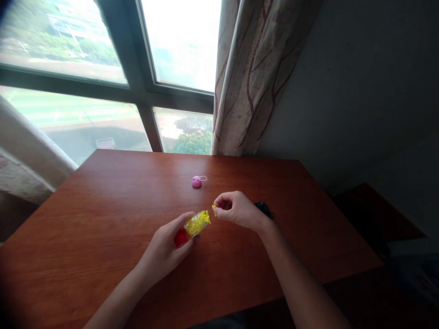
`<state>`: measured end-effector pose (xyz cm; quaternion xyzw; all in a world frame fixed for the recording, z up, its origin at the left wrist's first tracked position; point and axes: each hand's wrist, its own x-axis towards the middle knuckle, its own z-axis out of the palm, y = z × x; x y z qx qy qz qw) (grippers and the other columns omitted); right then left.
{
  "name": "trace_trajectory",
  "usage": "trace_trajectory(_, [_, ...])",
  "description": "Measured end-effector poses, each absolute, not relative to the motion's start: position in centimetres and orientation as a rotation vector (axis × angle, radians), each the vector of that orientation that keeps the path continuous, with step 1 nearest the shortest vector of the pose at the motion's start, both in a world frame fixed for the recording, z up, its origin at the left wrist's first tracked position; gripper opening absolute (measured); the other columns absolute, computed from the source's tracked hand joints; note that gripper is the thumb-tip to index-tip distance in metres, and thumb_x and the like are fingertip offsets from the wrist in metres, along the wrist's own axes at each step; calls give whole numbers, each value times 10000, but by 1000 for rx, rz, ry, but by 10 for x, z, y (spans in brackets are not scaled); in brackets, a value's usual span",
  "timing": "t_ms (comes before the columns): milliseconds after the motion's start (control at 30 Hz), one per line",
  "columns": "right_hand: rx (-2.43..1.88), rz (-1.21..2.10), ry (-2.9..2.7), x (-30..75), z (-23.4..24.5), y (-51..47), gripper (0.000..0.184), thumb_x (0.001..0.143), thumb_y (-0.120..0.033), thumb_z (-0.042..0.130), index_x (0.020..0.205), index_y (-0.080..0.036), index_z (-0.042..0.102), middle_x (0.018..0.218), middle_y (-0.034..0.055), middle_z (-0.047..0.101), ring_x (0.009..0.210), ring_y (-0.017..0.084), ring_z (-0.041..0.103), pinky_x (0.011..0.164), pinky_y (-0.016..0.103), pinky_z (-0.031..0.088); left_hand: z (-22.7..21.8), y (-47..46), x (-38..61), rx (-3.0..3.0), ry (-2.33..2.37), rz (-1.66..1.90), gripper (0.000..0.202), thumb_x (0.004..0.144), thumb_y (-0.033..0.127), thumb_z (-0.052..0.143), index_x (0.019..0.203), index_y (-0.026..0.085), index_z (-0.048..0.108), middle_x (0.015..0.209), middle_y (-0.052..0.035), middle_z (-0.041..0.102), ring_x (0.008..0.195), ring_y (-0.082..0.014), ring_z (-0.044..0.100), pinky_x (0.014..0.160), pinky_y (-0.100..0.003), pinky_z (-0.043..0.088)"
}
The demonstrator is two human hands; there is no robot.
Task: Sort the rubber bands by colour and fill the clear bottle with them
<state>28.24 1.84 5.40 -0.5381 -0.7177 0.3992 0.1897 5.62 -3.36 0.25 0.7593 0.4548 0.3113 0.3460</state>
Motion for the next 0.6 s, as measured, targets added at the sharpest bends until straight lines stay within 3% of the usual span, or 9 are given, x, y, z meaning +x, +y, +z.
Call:
trace_trajectory(167, [-1355,1378,-1795,281,64,8,181,776,-322,669,801,-143,658,727,-5,619,623,95,522,565,204,403,3,-34,56,1991,1192,813,385,850,198,587,1227,244,528,1100,-34,694,952,-194,662,838,-296,487])
trace_trajectory(400, [-1415,1225,-1999,268,74,5,117,791,-257,649,786,-146,687,729,-5,661,630,103,546,556,203,394,1,-34,57,2022,1192,831,397,833,182,599,1219,251,538,1084,-22,703,942,-187,670,819,-281,497])
trace_trajectory(600, [-1394,1052,-2160,262,83,-3,124,837,-177,609,838,-170,733,808,2,694,718,119,602,646,211,424,-1,-35,56,2051,1201,865,422,824,177,602,1236,250,546,1138,-51,698,994,-210,666,850,-303,506])
